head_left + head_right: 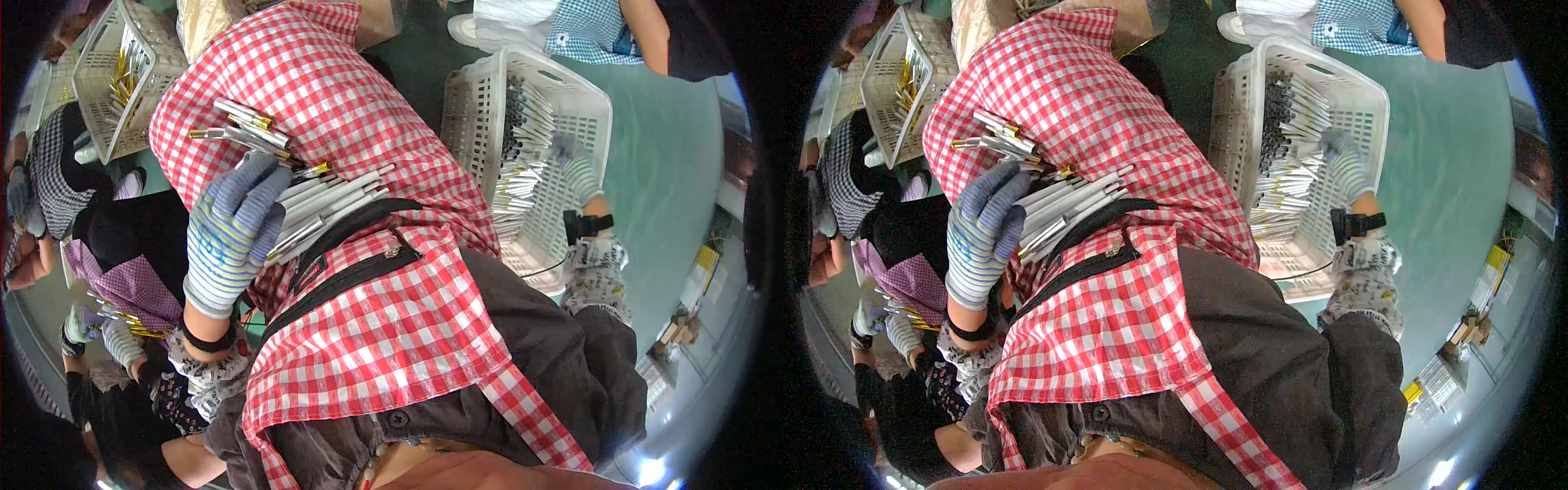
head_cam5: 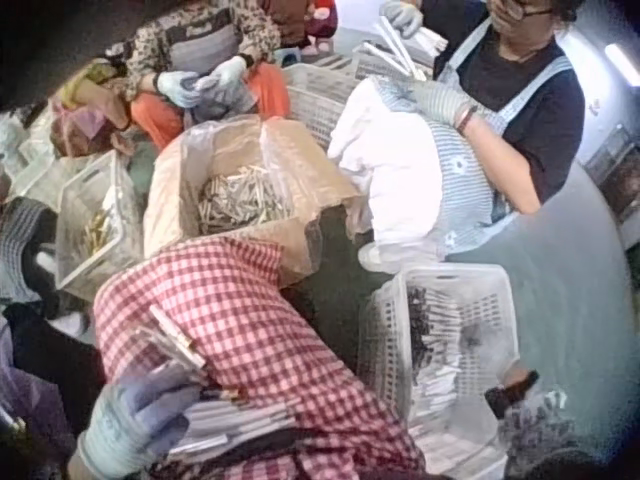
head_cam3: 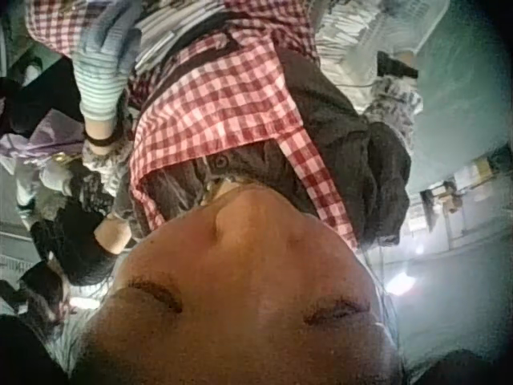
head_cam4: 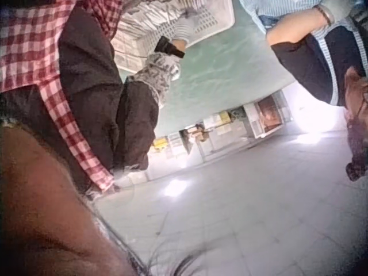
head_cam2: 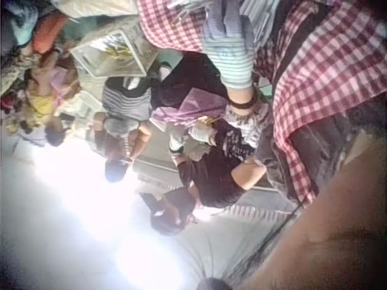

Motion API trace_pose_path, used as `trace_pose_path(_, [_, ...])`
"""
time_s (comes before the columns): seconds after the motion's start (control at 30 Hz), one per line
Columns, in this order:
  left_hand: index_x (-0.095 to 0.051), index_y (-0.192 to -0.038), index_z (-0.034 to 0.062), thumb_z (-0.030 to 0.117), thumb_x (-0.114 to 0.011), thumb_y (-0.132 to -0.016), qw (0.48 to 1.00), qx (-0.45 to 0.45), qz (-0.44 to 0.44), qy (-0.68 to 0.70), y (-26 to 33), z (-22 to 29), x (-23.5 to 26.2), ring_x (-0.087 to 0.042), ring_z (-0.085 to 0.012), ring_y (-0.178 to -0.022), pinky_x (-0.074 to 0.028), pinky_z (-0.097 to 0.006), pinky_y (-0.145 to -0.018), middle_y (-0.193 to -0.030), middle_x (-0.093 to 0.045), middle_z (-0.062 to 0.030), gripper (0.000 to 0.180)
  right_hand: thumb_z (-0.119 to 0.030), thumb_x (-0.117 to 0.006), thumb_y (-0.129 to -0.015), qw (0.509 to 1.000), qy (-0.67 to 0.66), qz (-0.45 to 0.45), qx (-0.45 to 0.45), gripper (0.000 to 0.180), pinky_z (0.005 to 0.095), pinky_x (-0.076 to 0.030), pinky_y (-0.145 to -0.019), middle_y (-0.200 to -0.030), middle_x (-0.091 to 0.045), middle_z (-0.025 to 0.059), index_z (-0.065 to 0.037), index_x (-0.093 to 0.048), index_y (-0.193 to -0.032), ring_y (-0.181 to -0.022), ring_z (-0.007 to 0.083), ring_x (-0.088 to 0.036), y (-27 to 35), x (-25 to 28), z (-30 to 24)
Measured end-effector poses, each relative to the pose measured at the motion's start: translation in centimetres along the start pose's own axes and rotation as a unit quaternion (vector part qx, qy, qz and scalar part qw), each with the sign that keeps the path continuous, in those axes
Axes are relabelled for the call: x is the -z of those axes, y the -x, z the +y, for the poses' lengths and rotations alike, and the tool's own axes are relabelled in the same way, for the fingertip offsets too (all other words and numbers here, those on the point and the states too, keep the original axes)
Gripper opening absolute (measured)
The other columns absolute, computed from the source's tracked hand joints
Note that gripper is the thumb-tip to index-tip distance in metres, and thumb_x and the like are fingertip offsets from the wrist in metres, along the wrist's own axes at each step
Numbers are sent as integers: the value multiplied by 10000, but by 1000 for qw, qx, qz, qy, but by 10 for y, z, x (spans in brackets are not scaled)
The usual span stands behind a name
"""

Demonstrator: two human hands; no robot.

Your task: Manually assembling small plastic tubes with metal caps in a factory workshop environment.

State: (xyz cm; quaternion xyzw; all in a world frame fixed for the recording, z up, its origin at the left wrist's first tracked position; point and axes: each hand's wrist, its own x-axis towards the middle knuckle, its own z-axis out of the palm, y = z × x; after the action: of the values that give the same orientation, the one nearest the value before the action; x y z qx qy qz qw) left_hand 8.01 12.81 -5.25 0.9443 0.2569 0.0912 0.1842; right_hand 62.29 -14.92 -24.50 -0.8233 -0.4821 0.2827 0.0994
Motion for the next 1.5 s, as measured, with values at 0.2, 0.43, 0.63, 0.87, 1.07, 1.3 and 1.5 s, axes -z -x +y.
trace_pose_path(0.2, [-648, -1154, 86, 150, -703, -752, 999, -5, -41, 3, 24, -1, 16, -639, -314, -1001, -522, -421, -849, -1167, -638, -118, 411, -435, -484, -961, 921, 275, -271, -58, 425, 479, -485, -917, -1075, -691, 202, -90, -719, -1042, -996, 398, -644, 91, -99, 148])
trace_pose_path(0.43, [-642, -1161, 106, 178, -664, -798, 999, -28, 13, -37, 54, 15, 24, -625, -268, -988, -517, -399, -872, -1189, -621, -81, 371, -158, -598, -837, 937, 244, -130, -215, 269, 476, -520, -875, -1066, -691, 216, -63, -685, -1073, -1022, 394, -651, 136, -113, 109])
trace_pose_path(0.63, [-650, -1158, 107, 199, -666, -744, 995, 23, 46, -85, 77, -1, 30, -636, -263, -998, -518, -388, -877, -1204, -629, -89, 424, -153, -601, -829, 898, 412, -132, -79, 317, 439, -504, -933, -1151, -674, 194, -74, -660, -1130, -1103, 367, -629, 108, -70, 204])
trace_pose_path(0.87, [-686, -1066, 109, 179, -612, -794, 989, -2, 101, -110, 70, -14, 31, -635, -241, -960, -506, -381, -812, -1116, -653, -65, 291, -338, -555, -890, 956, 223, -189, 9, 358, 496, -507, -830, -987, -660, 270, -17, -680, -989, -928, 423, -639, 59, -8, -74])
trace_pose_path(1.07, [-687, -1076, 91, 133, -670, -779, 980, 95, 137, -109, 74, -29, 36, -648, -283, -944, -507, -407, -831, -1082, -678, -76, 300, -325, -516, -928, 949, 149, -160, 226, 333, 498, -489, -791, -941, -659, 232, -23, -653, -964, -883, 409, -630, 7, 61, -313])
trace_pose_path(1.3, [-699, -1031, 79, 144, -690, -763, 981, 94, 154, -75, 89, -34, 20, -659, -265, -874, -525, -390, -771, -1038, -681, -79, 276, -256, -598, -885, 835, 163, -180, 493, 220, 453, -492, -765, -886, -642, 151, -58, -620, -978, -851, 341, -638, -8, 8, -459])
trace_pose_path(1.5, [-699, -1028, 80, 137, -688, -754, 985, 85, 139, -51, 94, -18, 29, -666, -265, -882, -528, -393, -772, -1025, -682, -85, 280, -238, -642, -837, 762, 94, -200, 609, 183, 426, -518, -646, -782, -621, 125, -66, -618, -896, -723, 298, -649, 10, -32, -471])
